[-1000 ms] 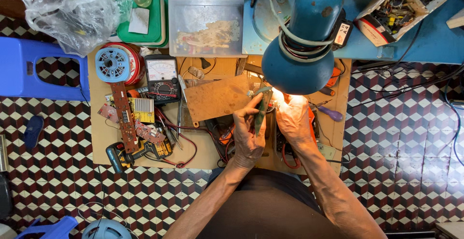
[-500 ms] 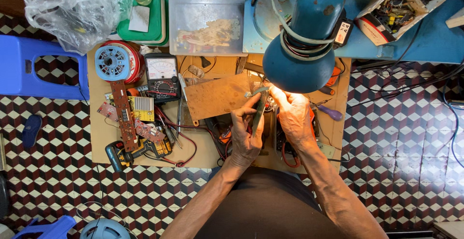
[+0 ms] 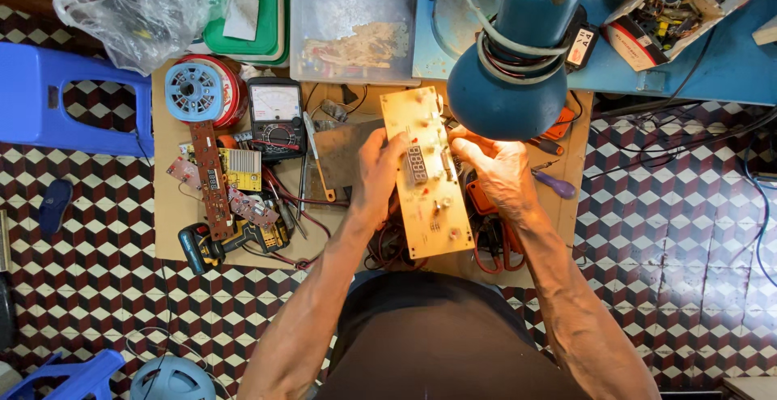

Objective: The person inspects a circuit board, uses a heat gun to apply heat to specific areas, and tests the board with a multimeter. They flip the board over to check both sides and use a magnifying glass for closer inspection.

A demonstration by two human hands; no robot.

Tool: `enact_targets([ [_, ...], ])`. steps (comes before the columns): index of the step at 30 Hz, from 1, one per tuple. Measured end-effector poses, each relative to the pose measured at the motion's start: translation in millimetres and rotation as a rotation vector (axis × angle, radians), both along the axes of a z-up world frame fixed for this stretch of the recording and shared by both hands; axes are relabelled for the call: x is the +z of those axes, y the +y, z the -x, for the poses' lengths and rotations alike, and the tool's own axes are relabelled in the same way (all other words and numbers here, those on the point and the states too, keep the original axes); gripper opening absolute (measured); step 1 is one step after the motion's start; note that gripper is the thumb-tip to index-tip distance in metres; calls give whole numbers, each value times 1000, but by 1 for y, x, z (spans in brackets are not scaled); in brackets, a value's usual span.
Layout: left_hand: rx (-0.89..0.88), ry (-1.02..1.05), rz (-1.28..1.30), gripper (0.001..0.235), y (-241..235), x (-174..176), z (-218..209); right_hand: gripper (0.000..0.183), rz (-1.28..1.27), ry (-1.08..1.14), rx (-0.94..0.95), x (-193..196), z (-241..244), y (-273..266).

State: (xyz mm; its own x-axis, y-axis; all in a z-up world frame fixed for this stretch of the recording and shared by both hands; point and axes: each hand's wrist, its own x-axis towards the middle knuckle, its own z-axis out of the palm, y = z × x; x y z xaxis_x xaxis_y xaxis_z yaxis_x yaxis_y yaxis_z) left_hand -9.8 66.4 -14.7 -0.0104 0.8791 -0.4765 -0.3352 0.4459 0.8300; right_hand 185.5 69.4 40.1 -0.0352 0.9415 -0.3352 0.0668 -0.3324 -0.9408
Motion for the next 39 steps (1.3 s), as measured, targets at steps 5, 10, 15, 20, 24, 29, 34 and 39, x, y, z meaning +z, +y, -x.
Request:
enact_targets([
  [5, -94, -210, 200, 32, 23, -11, 9, 20, 2, 52, 47, -9, -8, 3],
  [10, -94, -253, 196, 25, 28, -25, 11, 23, 32, 39, 51, -18, -15, 0],
  [15, -66, -209, 292, 25, 35, -29, 8, 28, 112, 108, 3, -25, -18, -2],
  [20, -85, -261, 319, 32, 36, -23, 8, 29, 137, 167, 0, -21, -15, -2],
  [24, -103, -251, 330, 35, 38, -18, 6, 27, 180, 185, 2, -14, -15, -2],
  [29, -122, -294, 388, 35, 32, 3, 2, 25, 99, 73, -65, -1, -6, -6],
  [34, -46, -548, 248, 56, -21, 34, 3, 24, 67, 56, -124, 14, -2, -34],
  [39, -58, -275, -165, 71, -79, 37, 3, 22, 106, 97, -177, 4, 12, -52],
])
